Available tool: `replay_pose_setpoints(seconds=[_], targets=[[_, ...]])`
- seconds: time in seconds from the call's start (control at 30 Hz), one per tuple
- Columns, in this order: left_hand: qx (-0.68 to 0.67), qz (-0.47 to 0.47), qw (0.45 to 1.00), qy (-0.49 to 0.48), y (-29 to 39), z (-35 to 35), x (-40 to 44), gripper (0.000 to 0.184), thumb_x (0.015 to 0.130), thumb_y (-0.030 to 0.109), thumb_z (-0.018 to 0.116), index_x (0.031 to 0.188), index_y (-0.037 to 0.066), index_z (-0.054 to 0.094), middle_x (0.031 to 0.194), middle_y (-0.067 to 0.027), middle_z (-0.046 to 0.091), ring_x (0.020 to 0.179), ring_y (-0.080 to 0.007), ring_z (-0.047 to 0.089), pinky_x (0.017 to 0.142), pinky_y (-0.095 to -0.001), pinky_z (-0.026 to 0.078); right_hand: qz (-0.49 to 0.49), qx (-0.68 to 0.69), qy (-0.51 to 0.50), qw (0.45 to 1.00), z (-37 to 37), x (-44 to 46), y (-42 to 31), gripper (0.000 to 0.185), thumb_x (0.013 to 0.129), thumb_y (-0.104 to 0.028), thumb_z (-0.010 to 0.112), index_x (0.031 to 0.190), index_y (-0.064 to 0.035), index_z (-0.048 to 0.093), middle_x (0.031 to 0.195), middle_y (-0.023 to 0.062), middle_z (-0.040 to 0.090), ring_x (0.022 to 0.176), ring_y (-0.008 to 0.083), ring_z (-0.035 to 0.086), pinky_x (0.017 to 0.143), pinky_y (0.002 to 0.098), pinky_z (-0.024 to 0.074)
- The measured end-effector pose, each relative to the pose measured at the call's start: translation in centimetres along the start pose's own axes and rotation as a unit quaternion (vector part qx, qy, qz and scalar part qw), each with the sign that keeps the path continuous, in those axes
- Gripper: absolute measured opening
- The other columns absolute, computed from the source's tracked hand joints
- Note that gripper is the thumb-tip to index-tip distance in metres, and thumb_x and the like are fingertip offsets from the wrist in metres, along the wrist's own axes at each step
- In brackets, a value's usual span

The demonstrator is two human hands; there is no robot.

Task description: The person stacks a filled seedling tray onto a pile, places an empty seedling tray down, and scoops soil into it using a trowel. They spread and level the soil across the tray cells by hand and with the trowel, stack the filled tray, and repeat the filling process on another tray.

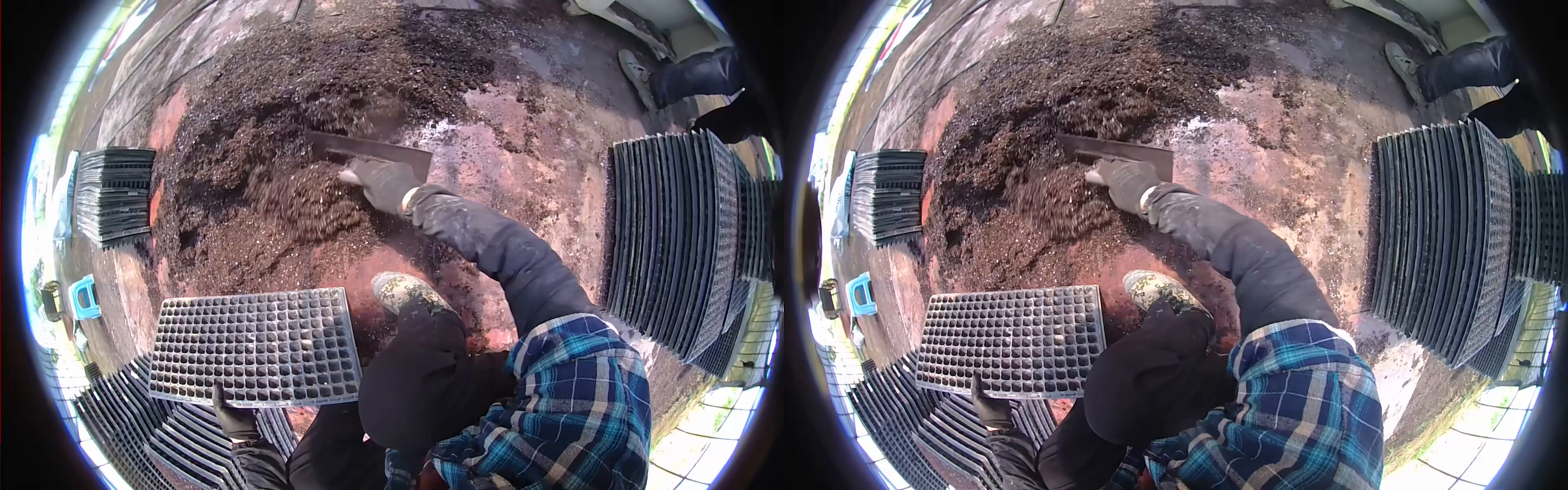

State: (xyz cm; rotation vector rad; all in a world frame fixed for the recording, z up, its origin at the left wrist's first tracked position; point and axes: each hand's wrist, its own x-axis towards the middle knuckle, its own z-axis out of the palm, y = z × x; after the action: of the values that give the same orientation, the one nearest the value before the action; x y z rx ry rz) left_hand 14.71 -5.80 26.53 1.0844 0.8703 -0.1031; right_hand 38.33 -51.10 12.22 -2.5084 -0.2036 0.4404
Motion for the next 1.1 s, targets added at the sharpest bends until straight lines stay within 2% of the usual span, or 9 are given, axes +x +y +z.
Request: replay_pose_setpoints(seconds=[0.07, 0.13, 0.33, 0.47, 0.53, 0.7, 0.9, 0.97, 1.1], targets=[[-0.001, -0.009, 1.000, 0.004, 0.2, 1.3, 0.3, 0.038, 0.092, 0.028, 0.045, 0.119, 0.003, 0.054, 0.118, -0.0096, 0.059, 0.107, -0.0239, 0.056, 0.093, -0.0413, 0.043, 0.132, 0.183, 0.000, 0.974, -6.0, -2.8, 0.6, 0.043, 0.079, -0.009, 0.058, 0.122, -0.0077, 0.052, 0.103, 0.0159, 0.061, 0.087, 0.0270, 0.062, 0.081, 0.0370, 0.0501], [0.003, -0.015, 1.000, -0.008, 0.0, 1.2, 1.1, 0.038, 0.093, 0.028, 0.045, 0.120, 0.003, 0.054, 0.117, -0.0100, 0.059, 0.107, -0.0241, 0.056, 0.094, -0.0415, 0.043, 0.092, 0.056, 0.254, 0.961, -3.3, -1.4, 10.3, 0.047, 0.077, -0.015, 0.058, 0.123, -0.0067, 0.050, 0.100, 0.0156, 0.061, 0.083, 0.0254, 0.062, 0.078, 0.0356, 0.0503], [0.034, -0.050, 0.998, 0.018, -0.4, -0.3, 3.6, 0.043, 0.091, 0.030, 0.048, 0.126, 0.004, 0.049, 0.122, -0.0095, 0.055, 0.110, -0.0254, 0.054, 0.094, -0.0429, 0.043, 0.297, 0.149, 0.517, 0.789, -5.8, 0.3, 26.4, 0.039, 0.074, -0.015, 0.064, 0.107, 0.0033, 0.057, 0.081, 0.0172, 0.065, 0.070, 0.0245, 0.064, 0.061, 0.0339, 0.0505], [0.058, -0.106, 0.992, 0.041, -0.6, 1.5, 4.3, 0.046, 0.090, 0.032, 0.048, 0.127, 0.004, 0.047, 0.123, -0.0097, 0.055, 0.109, -0.0263, 0.054, 0.093, -0.0436, 0.043, 0.389, 0.334, 0.440, 0.737, -4.5, 7.3, 28.7, 0.042, 0.074, -0.017, 0.067, 0.107, 0.0049, 0.056, 0.083, 0.0181, 0.065, 0.071, 0.0244, 0.063, 0.062, 0.0350, 0.0504], [0.072, -0.103, 0.991, 0.041, -0.9, 3.1, 3.8, 0.047, 0.089, 0.032, 0.049, 0.128, 0.004, 0.047, 0.122, -0.0104, 0.055, 0.109, -0.0265, 0.054, 0.093, -0.0437, 0.043, 0.298, 0.241, 0.430, 0.818, -2.9, 11.7, 26.6, 0.036, 0.073, -0.020, 0.069, 0.102, -0.0001, 0.060, 0.073, 0.0093, 0.062, 0.058, 0.0156, 0.059, 0.048, 0.0299, 0.0471], [0.090, -0.100, 0.990, 0.053, -0.6, 4.4, 2.9, 0.047, 0.089, 0.031, 0.050, 0.126, 0.003, 0.048, 0.121, -0.0114, 0.055, 0.108, -0.0265, 0.055, 0.092, -0.0435, 0.044, 0.218, 0.105, 0.245, 0.939, -5.9, 14.1, 16.0, 0.039, 0.078, -0.021, 0.059, 0.112, -0.0024, 0.056, 0.090, 0.0162, 0.065, 0.078, 0.0262, 0.064, 0.073, 0.0353, 0.0493], [0.108, -0.091, 0.990, 0.011, -0.6, 2.3, 3.3, 0.046, 0.089, 0.032, 0.051, 0.126, 0.005, 0.049, 0.123, -0.0097, 0.054, 0.110, -0.0266, 0.053, 0.095, -0.0444, 0.041, 0.200, 0.161, 0.020, 0.966, -11.0, 10.3, 1.6, 0.033, 0.087, -0.019, 0.054, 0.119, -0.0117, 0.056, 0.100, 0.0099, 0.066, 0.087, 0.0225, 0.065, 0.077, 0.0358, 0.0517], [0.111, -0.088, 0.990, -0.001, -0.6, 1.8, 3.9, 0.044, 0.089, 0.032, 0.051, 0.125, 0.005, 0.050, 0.121, -0.0094, 0.055, 0.110, -0.0263, 0.053, 0.095, -0.0438, 0.041, 0.005, 0.052, 0.065, 0.997, -5.8, 13.4, 0.7, 0.035, 0.089, -0.024, 0.054, 0.122, -0.0111, 0.054, 0.102, 0.0093, 0.065, 0.089, 0.0249, 0.065, 0.078, 0.0377, 0.0513], [0.186, -0.040, 0.982, -0.013, -0.7, -0.3, 4.5, 0.040, 0.091, 0.032, 0.049, 0.119, 0.003, 0.052, 0.117, -0.0100, 0.056, 0.108, -0.0242, 0.054, 0.092, -0.0405, 0.045, 0.028, 0.001, 0.003, 1.000, -6.5, 11.7, -4.8, 0.035, 0.087, -0.022, 0.056, 0.119, -0.0090, 0.054, 0.105, 0.0117, 0.063, 0.093, 0.0268, 0.064, 0.080, 0.0369, 0.0513]])
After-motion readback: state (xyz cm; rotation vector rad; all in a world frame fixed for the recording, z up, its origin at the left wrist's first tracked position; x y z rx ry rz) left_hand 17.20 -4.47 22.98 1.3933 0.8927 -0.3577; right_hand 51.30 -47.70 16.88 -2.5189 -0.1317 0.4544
